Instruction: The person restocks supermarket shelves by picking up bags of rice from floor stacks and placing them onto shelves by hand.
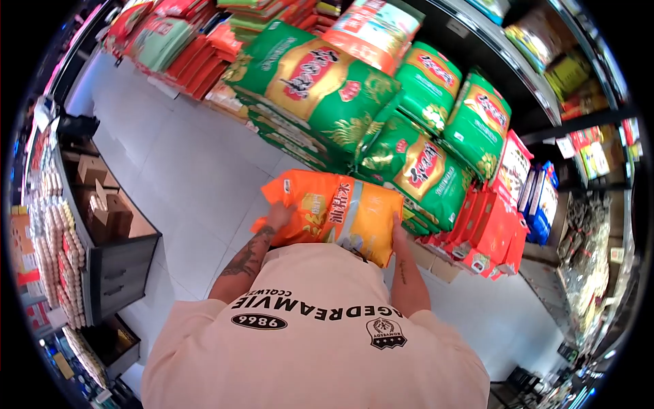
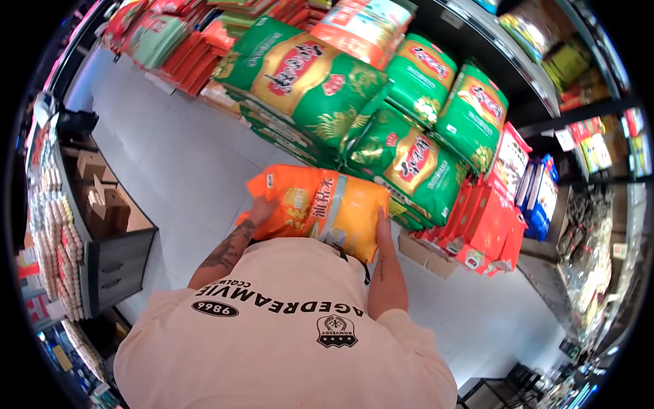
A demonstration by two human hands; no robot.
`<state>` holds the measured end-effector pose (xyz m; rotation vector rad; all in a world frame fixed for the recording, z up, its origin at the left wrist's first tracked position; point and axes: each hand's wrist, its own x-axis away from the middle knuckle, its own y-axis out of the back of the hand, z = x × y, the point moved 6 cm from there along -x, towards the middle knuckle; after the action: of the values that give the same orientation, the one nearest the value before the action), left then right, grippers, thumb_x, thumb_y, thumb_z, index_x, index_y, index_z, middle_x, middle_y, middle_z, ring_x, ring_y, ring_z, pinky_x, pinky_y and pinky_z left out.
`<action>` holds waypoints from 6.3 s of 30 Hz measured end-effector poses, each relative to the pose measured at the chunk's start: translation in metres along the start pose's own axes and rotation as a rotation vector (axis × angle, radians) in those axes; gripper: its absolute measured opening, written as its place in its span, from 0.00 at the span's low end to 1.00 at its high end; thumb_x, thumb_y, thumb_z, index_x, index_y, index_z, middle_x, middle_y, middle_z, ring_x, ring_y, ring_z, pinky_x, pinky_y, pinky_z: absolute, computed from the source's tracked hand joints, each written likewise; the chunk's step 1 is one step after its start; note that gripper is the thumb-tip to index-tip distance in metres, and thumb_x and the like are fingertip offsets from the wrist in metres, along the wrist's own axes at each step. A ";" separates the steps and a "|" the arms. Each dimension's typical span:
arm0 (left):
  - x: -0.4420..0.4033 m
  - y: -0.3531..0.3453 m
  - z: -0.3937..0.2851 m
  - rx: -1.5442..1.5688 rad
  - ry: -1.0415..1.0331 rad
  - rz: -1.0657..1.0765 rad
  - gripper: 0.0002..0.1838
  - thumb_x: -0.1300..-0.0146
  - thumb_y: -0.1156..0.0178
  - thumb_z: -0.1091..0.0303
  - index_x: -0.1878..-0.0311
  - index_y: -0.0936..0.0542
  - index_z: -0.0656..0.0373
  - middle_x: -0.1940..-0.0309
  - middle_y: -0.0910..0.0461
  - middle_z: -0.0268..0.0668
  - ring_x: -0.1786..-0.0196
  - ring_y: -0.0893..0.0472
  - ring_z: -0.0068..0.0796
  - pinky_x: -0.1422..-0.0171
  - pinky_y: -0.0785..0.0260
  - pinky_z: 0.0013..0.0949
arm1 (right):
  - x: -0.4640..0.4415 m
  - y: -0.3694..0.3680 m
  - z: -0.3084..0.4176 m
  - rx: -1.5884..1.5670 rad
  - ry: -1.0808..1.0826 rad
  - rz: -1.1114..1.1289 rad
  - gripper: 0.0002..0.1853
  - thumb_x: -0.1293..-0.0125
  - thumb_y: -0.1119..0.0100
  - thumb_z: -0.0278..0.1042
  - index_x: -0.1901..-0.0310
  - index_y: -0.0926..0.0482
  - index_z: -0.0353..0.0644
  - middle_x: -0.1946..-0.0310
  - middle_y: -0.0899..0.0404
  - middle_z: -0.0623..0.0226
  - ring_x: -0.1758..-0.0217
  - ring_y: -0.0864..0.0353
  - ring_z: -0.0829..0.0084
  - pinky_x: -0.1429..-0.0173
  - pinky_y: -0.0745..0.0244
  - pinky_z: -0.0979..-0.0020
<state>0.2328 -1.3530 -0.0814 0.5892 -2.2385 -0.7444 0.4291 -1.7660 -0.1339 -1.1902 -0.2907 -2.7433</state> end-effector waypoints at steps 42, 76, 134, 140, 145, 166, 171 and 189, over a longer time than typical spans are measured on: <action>-0.281 0.606 0.328 0.206 0.487 -0.529 0.30 0.44 0.42 0.44 0.69 0.24 0.72 0.69 0.23 0.59 0.61 0.23 0.57 0.59 0.31 0.49 | -0.106 -0.947 0.249 0.556 -0.075 0.590 0.49 0.45 0.52 0.73 0.47 0.30 0.23 0.55 0.23 0.53 0.56 0.22 0.64 0.52 0.28 0.67; -0.700 0.769 0.069 -0.128 -0.291 0.007 0.25 0.43 0.40 0.50 0.72 0.23 0.70 0.74 0.23 0.57 0.67 0.22 0.55 0.64 0.31 0.47 | -0.093 -0.904 0.415 -0.129 -0.033 -0.251 0.44 0.45 0.47 0.70 0.50 0.27 0.26 0.61 0.22 0.59 0.62 0.23 0.68 0.58 0.29 0.71; -0.725 0.818 0.138 -0.174 -0.308 0.070 0.23 0.41 0.40 0.57 0.76 0.26 0.75 0.81 0.25 0.51 0.77 0.29 0.38 0.71 0.38 0.44 | -0.110 -1.007 0.444 0.272 0.087 -0.187 0.46 0.45 0.57 0.75 0.59 0.22 0.27 0.58 0.22 0.43 0.51 0.23 0.50 0.47 0.31 0.61; -0.744 0.763 0.114 -0.126 -0.294 0.056 0.23 0.41 0.41 0.58 0.75 0.25 0.76 0.79 0.23 0.55 0.75 0.23 0.48 0.70 0.36 0.46 | -0.057 -0.936 0.437 0.128 0.186 -0.292 0.47 0.45 0.59 0.76 0.55 0.23 0.26 0.54 0.24 0.42 0.49 0.24 0.50 0.46 0.32 0.61; -0.751 0.717 0.115 0.014 -0.332 0.212 0.24 0.42 0.41 0.56 0.71 0.24 0.76 0.78 0.22 0.55 0.73 0.21 0.48 0.68 0.34 0.45 | -0.067 -0.894 0.392 0.184 -0.014 -0.363 0.47 0.46 0.55 0.75 0.57 0.24 0.23 0.60 0.21 0.46 0.57 0.21 0.57 0.52 0.31 0.64; -0.694 0.715 0.156 -0.187 -0.166 0.089 0.25 0.47 0.38 0.51 0.71 0.22 0.72 0.72 0.22 0.59 0.65 0.21 0.56 0.63 0.30 0.47 | -0.081 -0.899 0.327 0.163 -0.266 -0.193 0.48 0.45 0.53 0.75 0.53 0.25 0.23 0.61 0.21 0.51 0.60 0.22 0.61 0.55 0.29 0.68; -0.702 0.718 0.200 -0.158 -0.095 0.082 0.27 0.48 0.38 0.50 0.72 0.22 0.73 0.73 0.23 0.59 0.64 0.21 0.56 0.63 0.30 0.47 | -0.070 -0.923 0.333 0.188 -0.303 -0.144 0.46 0.44 0.51 0.72 0.54 0.25 0.22 0.61 0.21 0.51 0.60 0.22 0.63 0.56 0.29 0.70; -0.697 0.876 -0.011 -0.010 -0.546 -0.186 0.21 0.42 0.39 0.58 0.79 0.26 0.69 0.88 0.30 0.47 0.83 0.28 0.35 0.77 0.40 0.39 | 0.006 -0.954 0.447 -0.154 0.092 -0.324 0.32 0.38 0.49 0.61 0.61 0.22 0.29 0.66 0.21 0.53 0.60 0.23 0.60 0.54 0.31 0.65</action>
<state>0.5289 -0.3029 0.1701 0.6533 -2.6959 -1.1164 0.5494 -0.7360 0.0533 -1.1343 -0.2887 -3.1415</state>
